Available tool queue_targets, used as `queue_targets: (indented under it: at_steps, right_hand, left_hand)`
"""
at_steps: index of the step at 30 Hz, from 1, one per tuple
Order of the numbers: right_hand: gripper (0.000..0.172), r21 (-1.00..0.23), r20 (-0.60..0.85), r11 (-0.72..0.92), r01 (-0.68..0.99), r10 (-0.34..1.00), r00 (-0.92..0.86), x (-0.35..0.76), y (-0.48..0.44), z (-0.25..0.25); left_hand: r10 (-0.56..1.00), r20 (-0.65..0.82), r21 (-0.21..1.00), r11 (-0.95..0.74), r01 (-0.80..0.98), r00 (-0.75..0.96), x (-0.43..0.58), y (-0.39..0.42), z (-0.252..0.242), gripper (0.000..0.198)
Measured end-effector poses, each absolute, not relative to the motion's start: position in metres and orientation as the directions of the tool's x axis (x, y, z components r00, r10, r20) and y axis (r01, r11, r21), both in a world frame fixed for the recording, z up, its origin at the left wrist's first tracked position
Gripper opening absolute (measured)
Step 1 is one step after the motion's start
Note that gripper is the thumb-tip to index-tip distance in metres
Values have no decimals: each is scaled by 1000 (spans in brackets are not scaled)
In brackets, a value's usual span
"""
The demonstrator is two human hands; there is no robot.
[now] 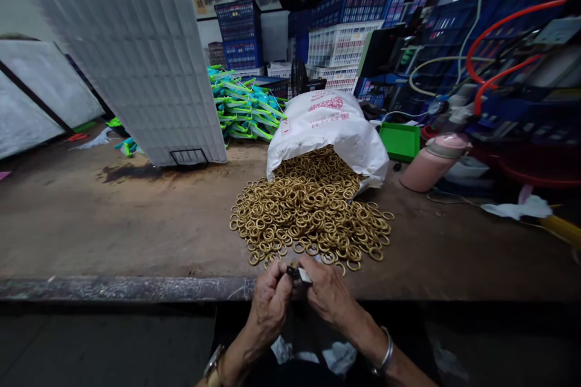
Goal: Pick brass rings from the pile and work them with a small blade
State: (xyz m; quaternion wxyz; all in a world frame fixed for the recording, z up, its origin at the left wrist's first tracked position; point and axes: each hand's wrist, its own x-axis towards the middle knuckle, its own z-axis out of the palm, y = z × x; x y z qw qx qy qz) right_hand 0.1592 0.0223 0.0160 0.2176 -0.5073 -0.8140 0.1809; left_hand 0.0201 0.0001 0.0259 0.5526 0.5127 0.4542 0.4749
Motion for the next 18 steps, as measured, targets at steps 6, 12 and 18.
queue_targets:
  at_steps: [6,12,18]
  right_hand:
    - [22,-385,110,126,914,990,-90,202,34,1]
    - [12,-433,155,45,900,988,25,236,21,-13]
    - [8,-343,117,-12,939,992,56,220,15,-17]
  left_hand:
    - [932,-211,949,268,-167,293,20,-14,33,29]
    - [865,-381,728,498,-471,326,21,1,19,28]
    - [849,-398,659,528,-536,347,21,4,14,17]
